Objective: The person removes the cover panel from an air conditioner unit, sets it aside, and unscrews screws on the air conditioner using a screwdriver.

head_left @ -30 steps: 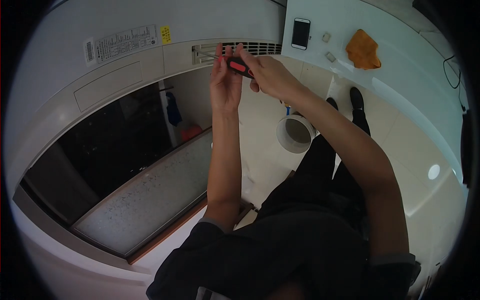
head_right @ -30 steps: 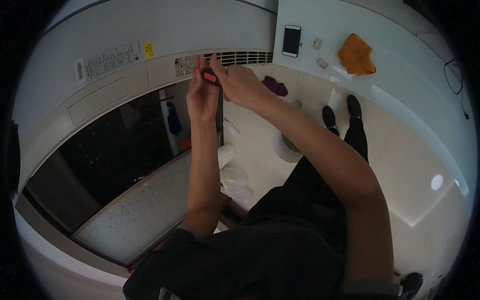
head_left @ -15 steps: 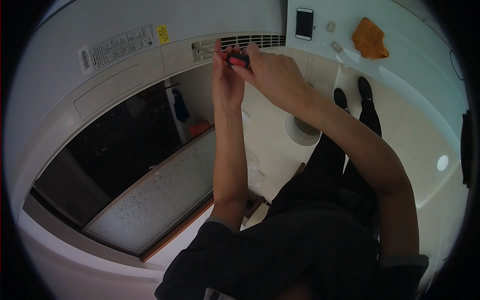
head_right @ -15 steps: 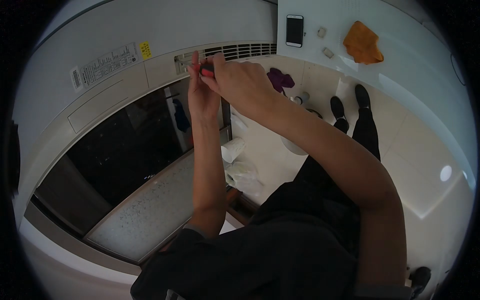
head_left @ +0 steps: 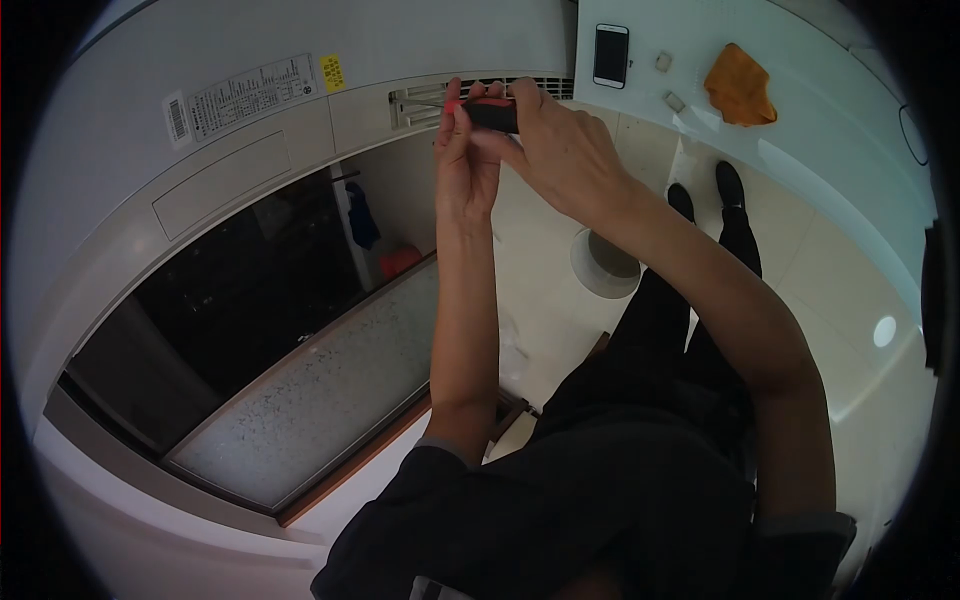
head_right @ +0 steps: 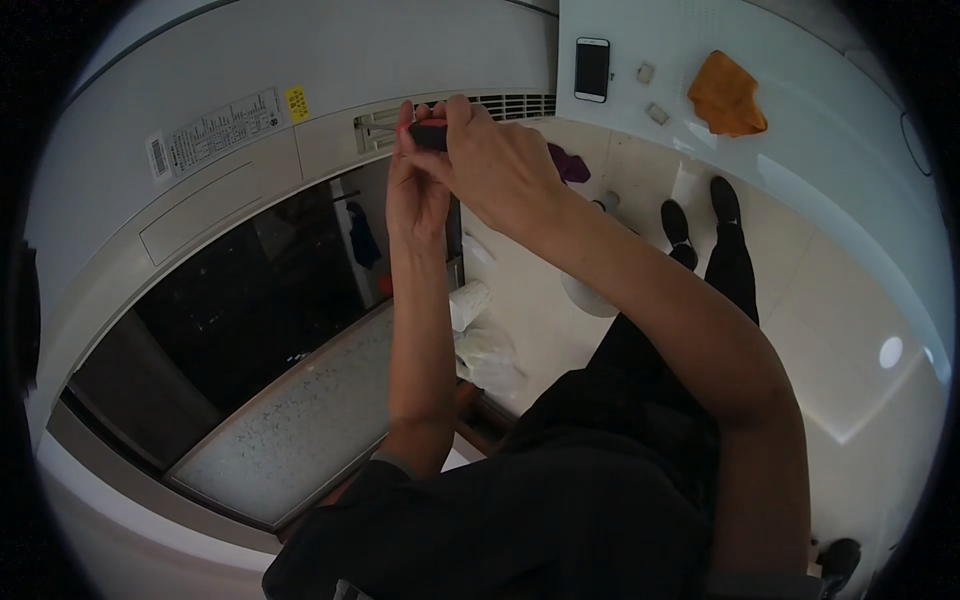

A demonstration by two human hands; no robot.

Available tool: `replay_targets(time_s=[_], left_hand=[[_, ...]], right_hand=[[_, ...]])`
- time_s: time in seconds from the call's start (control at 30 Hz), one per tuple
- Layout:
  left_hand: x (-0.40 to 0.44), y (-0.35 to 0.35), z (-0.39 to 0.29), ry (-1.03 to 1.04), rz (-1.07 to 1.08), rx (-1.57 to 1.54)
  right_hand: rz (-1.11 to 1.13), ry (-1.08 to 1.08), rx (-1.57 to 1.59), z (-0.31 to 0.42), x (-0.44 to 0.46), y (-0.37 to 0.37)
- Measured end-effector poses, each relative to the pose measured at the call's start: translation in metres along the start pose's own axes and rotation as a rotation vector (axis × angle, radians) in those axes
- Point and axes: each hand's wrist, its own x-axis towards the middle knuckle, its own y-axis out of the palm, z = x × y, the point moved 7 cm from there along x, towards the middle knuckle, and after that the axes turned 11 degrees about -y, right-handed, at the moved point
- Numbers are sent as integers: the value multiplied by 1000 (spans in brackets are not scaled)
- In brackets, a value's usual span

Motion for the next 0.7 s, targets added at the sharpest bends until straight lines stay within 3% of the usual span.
replay_targets(time_s=[0.07, 0.13, 0.27, 0.33, 0.37, 0.57, 0.7], left_hand=[[4, -11, 0, 2, -22, -29], [5, -9, -2, -20, 76, -171], [4, -14, -3, 6, -6, -56], [7, -18, -5, 45, -10, -99], [7, -19, -4, 44, -11, -100], [11, -5, 18, -18, 147, -356], [12, -15, 11, -41, 136, -324]], right_hand=[[-83, -101, -29, 8, 1, -5], [68, 110, 100, -5, 3, 6], [136, 181, 117, -10, 1, 15], [-68, -168, -119, 12, 2, 4], [-67, -167, -119, 10, 0, 5], [116, 190, 190, -23, -4, 16], [-18, -32, 43, -3, -9, 9]])
